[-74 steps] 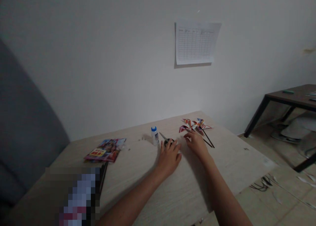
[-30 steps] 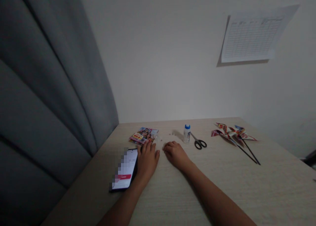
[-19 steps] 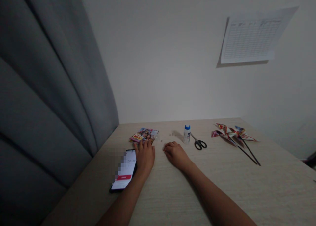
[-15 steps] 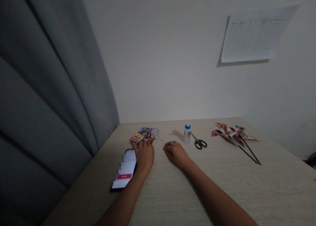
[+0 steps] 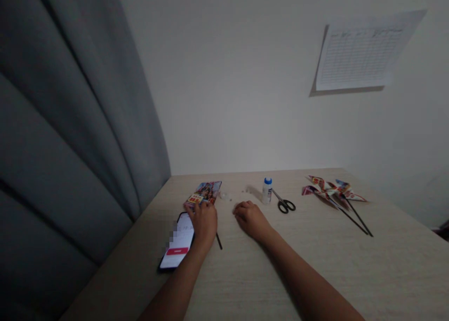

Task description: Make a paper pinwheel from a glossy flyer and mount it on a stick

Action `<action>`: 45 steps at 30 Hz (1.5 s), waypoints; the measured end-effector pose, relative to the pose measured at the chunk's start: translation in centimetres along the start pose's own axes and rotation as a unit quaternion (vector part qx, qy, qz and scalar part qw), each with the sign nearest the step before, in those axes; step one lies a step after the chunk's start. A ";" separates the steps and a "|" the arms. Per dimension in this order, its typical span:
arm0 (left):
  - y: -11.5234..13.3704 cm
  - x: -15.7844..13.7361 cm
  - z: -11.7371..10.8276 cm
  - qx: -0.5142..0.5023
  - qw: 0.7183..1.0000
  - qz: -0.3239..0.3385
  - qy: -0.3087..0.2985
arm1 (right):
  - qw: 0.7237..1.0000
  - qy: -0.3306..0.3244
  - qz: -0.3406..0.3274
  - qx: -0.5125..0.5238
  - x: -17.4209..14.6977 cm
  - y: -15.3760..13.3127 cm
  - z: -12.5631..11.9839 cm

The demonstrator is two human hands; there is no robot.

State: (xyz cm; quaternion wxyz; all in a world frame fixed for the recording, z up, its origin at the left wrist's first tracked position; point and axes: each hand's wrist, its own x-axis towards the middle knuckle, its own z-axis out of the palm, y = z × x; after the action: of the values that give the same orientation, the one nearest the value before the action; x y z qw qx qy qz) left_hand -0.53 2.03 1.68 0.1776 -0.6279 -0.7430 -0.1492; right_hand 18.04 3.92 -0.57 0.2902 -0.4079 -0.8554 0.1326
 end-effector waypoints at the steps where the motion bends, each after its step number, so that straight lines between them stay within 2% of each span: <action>1: 0.0 0.0 0.1 0.000 1.000 -0.001 0.004 | 1.000 -0.001 0.001 0.001 0.0 0.0 0.0; 8: -0.2 0.1 0.3 -0.008 1.000 0.005 0.025 | 1.000 -0.008 0.000 -0.004 0.1 0.1 0.0; 16: -0.4 0.2 0.4 -0.064 0.997 -0.005 0.034 | 1.000 -0.003 0.002 -0.002 0.0 0.3 0.1; 21: -0.4 0.5 0.2 -0.092 0.993 -0.006 0.077 | 1.000 0.000 -0.006 0.001 0.0 0.2 0.1; 24: -0.1 0.4 -0.2 -0.104 0.989 0.011 0.104 | 1.000 0.003 0.000 0.016 -0.1 0.1 -0.2; 29: 0.8 -0.6 -0.9 -0.115 0.986 0.051 0.107 | 0.998 0.025 0.016 0.052 -0.3 0.4 -1.0; 34: 1.6 -1.6 -1.0 -0.130 0.976 0.118 0.129 | 0.983 0.063 0.081 0.149 -0.1 0.8 -2.2; 39: 2.7 -2.6 -0.7 -0.201 0.962 0.155 0.099 | 0.948 0.129 0.139 0.257 0.0 1.5 -2.5; 42: 3.2 -3.0 -0.3 -0.246 0.952 0.167 0.069 | 0.939 0.180 0.161 0.247 -0.2 2.1 -2.2; 45: 3.3 -3.3 0.2 -0.285 0.940 0.183 0.027 | 0.943 0.192 0.178 0.204 -0.5 2.6 -1.9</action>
State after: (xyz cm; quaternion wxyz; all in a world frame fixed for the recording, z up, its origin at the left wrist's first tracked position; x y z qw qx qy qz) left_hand 3.24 -0.20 0.05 0.0352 -0.7731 -0.5364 -0.3367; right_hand 21.09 5.16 -0.51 0.4977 -0.5031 -0.6516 0.2730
